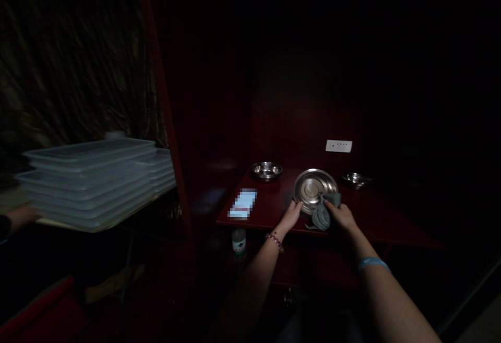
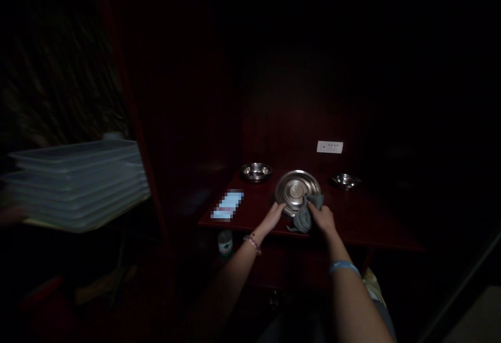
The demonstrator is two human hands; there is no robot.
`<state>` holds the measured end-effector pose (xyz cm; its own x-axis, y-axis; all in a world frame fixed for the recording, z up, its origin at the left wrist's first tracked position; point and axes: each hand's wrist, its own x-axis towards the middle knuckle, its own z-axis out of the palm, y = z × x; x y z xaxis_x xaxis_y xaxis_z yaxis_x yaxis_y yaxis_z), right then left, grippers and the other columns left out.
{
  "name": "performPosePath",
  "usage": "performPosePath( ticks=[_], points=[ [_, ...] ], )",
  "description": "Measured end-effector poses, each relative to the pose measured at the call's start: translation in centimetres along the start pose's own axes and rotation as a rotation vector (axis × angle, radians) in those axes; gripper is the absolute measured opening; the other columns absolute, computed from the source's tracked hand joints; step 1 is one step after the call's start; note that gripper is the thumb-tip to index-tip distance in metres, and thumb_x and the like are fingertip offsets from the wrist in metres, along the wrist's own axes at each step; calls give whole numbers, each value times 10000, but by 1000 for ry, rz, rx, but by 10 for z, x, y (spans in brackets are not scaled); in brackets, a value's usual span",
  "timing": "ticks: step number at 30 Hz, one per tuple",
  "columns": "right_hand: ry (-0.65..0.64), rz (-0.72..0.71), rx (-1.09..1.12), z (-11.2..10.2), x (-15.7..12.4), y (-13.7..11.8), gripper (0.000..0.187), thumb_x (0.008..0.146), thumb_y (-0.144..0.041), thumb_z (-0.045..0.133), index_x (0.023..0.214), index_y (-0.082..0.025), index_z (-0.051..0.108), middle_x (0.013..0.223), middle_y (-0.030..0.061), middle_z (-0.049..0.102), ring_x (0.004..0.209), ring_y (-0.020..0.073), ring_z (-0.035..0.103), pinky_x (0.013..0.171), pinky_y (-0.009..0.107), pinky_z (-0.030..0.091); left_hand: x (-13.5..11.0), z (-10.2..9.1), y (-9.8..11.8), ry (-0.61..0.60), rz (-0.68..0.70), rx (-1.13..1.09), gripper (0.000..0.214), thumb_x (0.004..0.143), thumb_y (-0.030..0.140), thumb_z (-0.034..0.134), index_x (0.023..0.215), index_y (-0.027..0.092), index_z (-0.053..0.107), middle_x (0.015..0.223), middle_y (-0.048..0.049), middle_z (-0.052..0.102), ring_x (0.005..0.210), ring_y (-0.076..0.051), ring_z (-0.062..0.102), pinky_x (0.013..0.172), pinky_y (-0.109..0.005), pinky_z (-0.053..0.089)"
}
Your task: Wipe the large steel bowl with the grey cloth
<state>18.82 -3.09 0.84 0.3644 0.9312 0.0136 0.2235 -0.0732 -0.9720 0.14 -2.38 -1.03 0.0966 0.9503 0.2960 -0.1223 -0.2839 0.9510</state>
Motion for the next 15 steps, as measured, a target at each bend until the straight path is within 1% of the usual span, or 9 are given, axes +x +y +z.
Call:
performPosePath(
  ticks=[3,5,8,10,12,15],
  points=[
    [136,-94,-328,-4,-7,-4,496,615,-606,742,716,-127,662,900,210,688,1044,340,624,949,455,440,0,-2,1,72,-15,-28,374,922,290,470,1230,122,598,1314,-127,594,1255,-235,521,1119,-378,330],
    [163,-125,-441,-6,-13,-7,561,633,-675,690,742,-125,662,945,223,678,1064,345,613,972,480,415,1,-4,2,88,-30,-50,421,936,372,451,1233,113,598,1311,-134,596,1254,-239,524,1119,-380,331],
    [176,-144,-488,-6,-20,-13,597,694,-694,623,811,-111,675,969,230,672,1049,334,621,959,466,424,2,-5,1,51,1,-75,505,936,473,424,1252,115,588,1329,-130,581,1272,-238,509,1127,-380,318],
    [184,-139,-488,-7,-23,-16,597,721,-683,602,854,-107,685,970,227,673,1029,322,631,943,441,437,4,-5,-1,33,14,-87,533,923,503,438,1242,105,593,1323,-137,583,1257,-241,524,1122,-375,329],
    [183,-135,-502,-9,-25,-19,590,747,-669,580,887,-107,693,974,226,675,1009,313,640,918,420,453,6,-6,-2,3,5,-92,532,923,502,440,1247,108,590,1320,-137,585,1258,-236,525,1121,-366,330],
    [176,-151,-546,-9,-27,-23,583,786,-647,541,929,-105,702,981,224,680,986,310,649,886,405,466,7,-6,-1,10,-19,-93,524,927,486,441,1273,115,573,1343,-126,567,1286,-231,497,1125,-348,321]
  ],
)
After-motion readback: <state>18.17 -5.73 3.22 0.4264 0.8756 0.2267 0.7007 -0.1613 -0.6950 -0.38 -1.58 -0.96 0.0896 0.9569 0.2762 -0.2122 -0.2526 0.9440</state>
